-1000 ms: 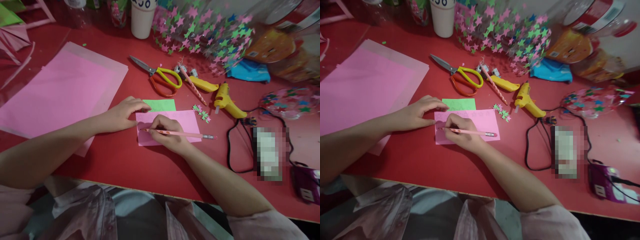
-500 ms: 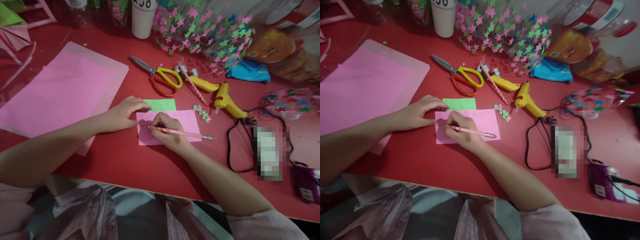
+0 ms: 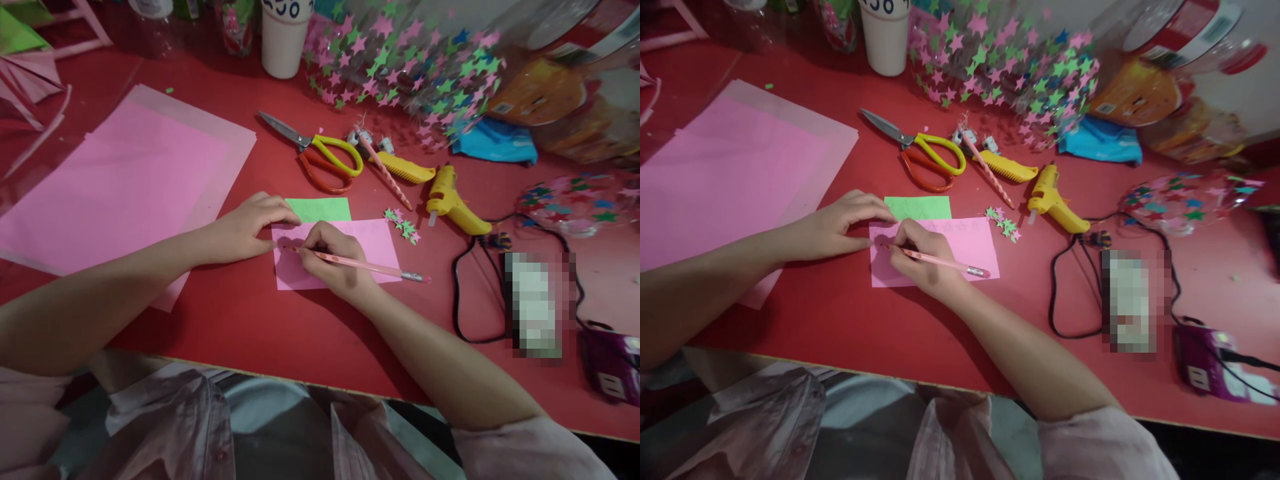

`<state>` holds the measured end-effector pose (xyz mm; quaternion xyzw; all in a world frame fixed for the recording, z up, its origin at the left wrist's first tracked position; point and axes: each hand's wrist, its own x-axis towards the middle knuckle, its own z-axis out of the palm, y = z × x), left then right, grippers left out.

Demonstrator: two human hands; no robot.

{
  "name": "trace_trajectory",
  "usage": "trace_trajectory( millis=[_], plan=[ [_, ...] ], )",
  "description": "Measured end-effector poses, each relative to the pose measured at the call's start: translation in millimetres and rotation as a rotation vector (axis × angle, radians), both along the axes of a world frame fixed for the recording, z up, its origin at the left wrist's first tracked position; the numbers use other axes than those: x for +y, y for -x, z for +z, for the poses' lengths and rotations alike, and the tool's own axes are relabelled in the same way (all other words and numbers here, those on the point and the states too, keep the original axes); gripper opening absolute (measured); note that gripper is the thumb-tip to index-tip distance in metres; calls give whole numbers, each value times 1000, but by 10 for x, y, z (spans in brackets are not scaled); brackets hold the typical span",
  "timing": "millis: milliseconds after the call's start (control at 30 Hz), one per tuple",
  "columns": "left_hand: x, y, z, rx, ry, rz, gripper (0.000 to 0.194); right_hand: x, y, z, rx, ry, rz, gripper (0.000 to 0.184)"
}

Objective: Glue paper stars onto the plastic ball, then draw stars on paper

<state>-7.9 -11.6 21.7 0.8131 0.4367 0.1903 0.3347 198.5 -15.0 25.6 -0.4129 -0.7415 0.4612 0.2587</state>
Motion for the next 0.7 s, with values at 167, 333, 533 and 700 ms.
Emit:
trace_trajectory(
  millis=[167,333,533,700],
  plan=[
    [2,7,-24,0,-13,-3,31,3,-16,-24,18,-22,34,17],
    [10,13,-22,5,-10,-13,33,14,-31,-34,45,-20,64,17],
    [10,13,-7,14,0,-17,34,22,-41,-19,20,-11,82,16],
    [9,13,-9,13,-2,-14,33,26,-41,-19,23,-6,88,16]
  ],
)
